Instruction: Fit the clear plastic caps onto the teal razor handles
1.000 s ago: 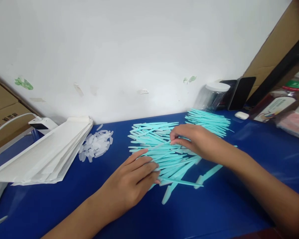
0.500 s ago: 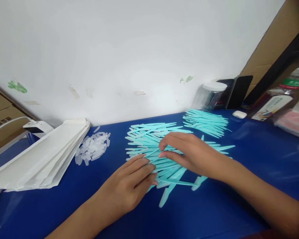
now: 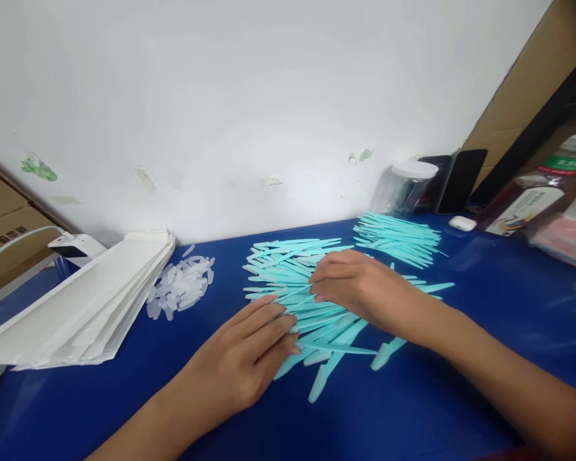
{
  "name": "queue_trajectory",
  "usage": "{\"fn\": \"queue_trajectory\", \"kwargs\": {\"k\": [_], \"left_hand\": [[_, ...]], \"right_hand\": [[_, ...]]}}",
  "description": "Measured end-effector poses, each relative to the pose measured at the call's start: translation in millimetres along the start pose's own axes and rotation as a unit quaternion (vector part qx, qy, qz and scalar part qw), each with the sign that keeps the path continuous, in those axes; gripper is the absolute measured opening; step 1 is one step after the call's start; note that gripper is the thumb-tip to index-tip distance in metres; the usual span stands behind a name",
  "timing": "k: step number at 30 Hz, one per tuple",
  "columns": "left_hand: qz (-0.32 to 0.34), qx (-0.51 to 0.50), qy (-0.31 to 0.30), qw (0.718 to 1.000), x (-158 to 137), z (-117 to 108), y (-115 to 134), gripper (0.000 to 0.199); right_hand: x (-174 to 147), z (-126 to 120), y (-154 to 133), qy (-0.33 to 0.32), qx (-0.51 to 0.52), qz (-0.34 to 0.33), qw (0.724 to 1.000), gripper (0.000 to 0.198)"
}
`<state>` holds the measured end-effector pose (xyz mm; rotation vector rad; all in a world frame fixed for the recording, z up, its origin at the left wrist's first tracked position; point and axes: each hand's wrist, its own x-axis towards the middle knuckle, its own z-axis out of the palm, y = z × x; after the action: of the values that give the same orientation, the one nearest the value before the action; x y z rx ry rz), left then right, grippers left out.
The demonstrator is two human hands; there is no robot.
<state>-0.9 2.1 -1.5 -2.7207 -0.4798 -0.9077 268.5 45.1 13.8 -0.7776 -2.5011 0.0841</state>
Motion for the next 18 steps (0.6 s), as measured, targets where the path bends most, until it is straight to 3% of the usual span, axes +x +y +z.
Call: {"fn": "queue_trajectory", "kwargs": {"k": [5,12,18], "left_hand": [[0.002,0.028,-0.022,0.999,0.6,2.0,1.9,0.009],[0.028,0.058,-0.012,0.998,3.1,-1.5,7.7,0.008],[0.027,0.072,-0.015,0.997,4.2,-3.1,5.7,0.007]], "right_hand": [[-0.2,-5.1,1.8,-0.002,0.035,0.063,0.997,0.026],[-2.6,-13.6,1.2,0.055,0.032,0.033,0.997,0.028],[-1.0,-17.6,0.4,0.063,0.024,0.019,0.998,0.027]]}}
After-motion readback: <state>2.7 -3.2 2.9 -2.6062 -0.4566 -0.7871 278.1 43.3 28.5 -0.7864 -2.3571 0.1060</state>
